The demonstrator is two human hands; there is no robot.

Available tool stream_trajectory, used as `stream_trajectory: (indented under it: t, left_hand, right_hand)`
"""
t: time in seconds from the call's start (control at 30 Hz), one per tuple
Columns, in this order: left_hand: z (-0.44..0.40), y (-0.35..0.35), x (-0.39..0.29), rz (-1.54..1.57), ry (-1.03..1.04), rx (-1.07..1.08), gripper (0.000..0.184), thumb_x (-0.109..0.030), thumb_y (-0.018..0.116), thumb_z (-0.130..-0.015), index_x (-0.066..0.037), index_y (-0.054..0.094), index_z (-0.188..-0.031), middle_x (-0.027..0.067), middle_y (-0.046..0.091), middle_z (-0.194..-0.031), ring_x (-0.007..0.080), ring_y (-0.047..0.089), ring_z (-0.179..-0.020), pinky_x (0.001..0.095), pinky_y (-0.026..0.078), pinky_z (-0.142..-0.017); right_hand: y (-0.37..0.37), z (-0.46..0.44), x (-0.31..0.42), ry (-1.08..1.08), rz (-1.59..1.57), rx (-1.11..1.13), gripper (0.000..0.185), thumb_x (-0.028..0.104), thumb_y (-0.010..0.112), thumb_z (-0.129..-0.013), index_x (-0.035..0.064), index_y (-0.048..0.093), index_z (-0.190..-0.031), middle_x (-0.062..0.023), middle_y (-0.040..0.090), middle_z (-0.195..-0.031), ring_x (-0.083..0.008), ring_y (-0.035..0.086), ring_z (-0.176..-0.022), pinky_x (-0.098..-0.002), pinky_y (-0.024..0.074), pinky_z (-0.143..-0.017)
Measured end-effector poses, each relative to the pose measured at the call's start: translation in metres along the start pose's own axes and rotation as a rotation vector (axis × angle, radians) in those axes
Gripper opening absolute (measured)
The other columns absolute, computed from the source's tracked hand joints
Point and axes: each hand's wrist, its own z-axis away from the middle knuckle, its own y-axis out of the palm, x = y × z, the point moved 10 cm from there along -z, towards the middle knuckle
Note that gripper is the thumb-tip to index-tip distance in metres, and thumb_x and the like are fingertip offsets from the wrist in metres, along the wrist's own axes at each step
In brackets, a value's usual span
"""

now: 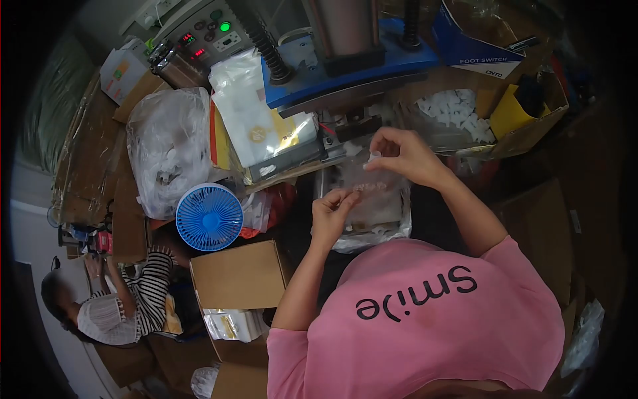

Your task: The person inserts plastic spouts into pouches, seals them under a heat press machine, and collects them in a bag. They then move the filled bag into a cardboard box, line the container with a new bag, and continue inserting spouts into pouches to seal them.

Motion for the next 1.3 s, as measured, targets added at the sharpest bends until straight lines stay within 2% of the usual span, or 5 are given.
stream_trajectory:
  t: [0.63, 0.8, 0.93, 1.03, 1.3]
  left_hand:
    - [-0.072, -0.018, -0.015, -0.023, -0.095, -0.17, 0.028, -0.027, 0.07, -0.084, 0.0, 0.07, -0.091, 0.0062, 0.067, -0.074, 0.016, 0.06, -0.063, 0.0269, 0.044, -0.06]
    - [-0.069, -0.088, -0.044, -1.243, 0.308, -0.41, 0.064, -0.045, 0.068, -0.079, -0.013, 0.051, -0.132, 0.0147, 0.034, -0.146, 0.0322, 0.025, -0.138, 0.0546, 0.018, -0.109]
    - [-0.024, -0.093, -0.047, -1.218, 0.435, -0.424, 0.04, -0.027, 0.07, -0.082, -0.013, 0.062, -0.119, 0.011, 0.053, -0.132, 0.0279, 0.043, -0.129, 0.0524, 0.02, -0.109]
    - [-0.005, -0.116, -0.068, -0.78, 0.421, -0.533, 0.014, -0.013, 0.068, -0.083, -0.005, 0.069, -0.095, 0.0074, 0.069, -0.088, 0.0205, 0.064, -0.085, 0.0398, 0.039, -0.096]
    - [0.0, -0.037, -0.027, -0.212, 0.151, -0.236, 0.012, -0.003, 0.066, -0.082, 0.003, 0.066, -0.094, 0.0056, 0.066, -0.083, 0.0085, 0.057, -0.075, 0.0222, 0.045, -0.07]
  right_hand:
    - [-0.107, 0.004, -0.088, 0.122, 0.96, -0.449, 0.026, 0.021, 0.065, -0.081, 0.0092, 0.06, -0.104, -0.0132, 0.063, -0.1, -0.0345, 0.063, -0.09, -0.044, 0.049, -0.074]
    - [-0.103, -0.004, -0.088, 0.151, 0.934, -0.41, 0.03, 0.018, 0.065, -0.081, 0.0087, 0.056, -0.108, -0.0133, 0.063, -0.102, -0.0354, 0.062, -0.09, -0.0451, 0.0494, -0.073]
    - [-0.112, -0.005, -0.091, 0.146, 0.945, -0.428, 0.035, 0.017, 0.064, -0.082, 0.0073, 0.052, -0.113, -0.0139, 0.064, -0.101, -0.0352, 0.063, -0.091, -0.0444, 0.0496, -0.072]
    - [-0.122, 0.011, -0.067, 0.008, 0.785, -0.543, 0.034, 0.017, 0.064, -0.082, 0.0054, 0.054, -0.112, -0.0126, 0.064, -0.096, -0.0296, 0.064, -0.083, -0.0387, 0.049, -0.068]
    - [-0.042, 0.003, 0.011, -0.164, 0.372, -0.117, 0.021, 0.018, 0.065, -0.084, 0.0005, 0.064, -0.095, -0.0091, 0.06, -0.083, -0.0181, 0.056, -0.07, -0.0303, 0.0436, -0.063]
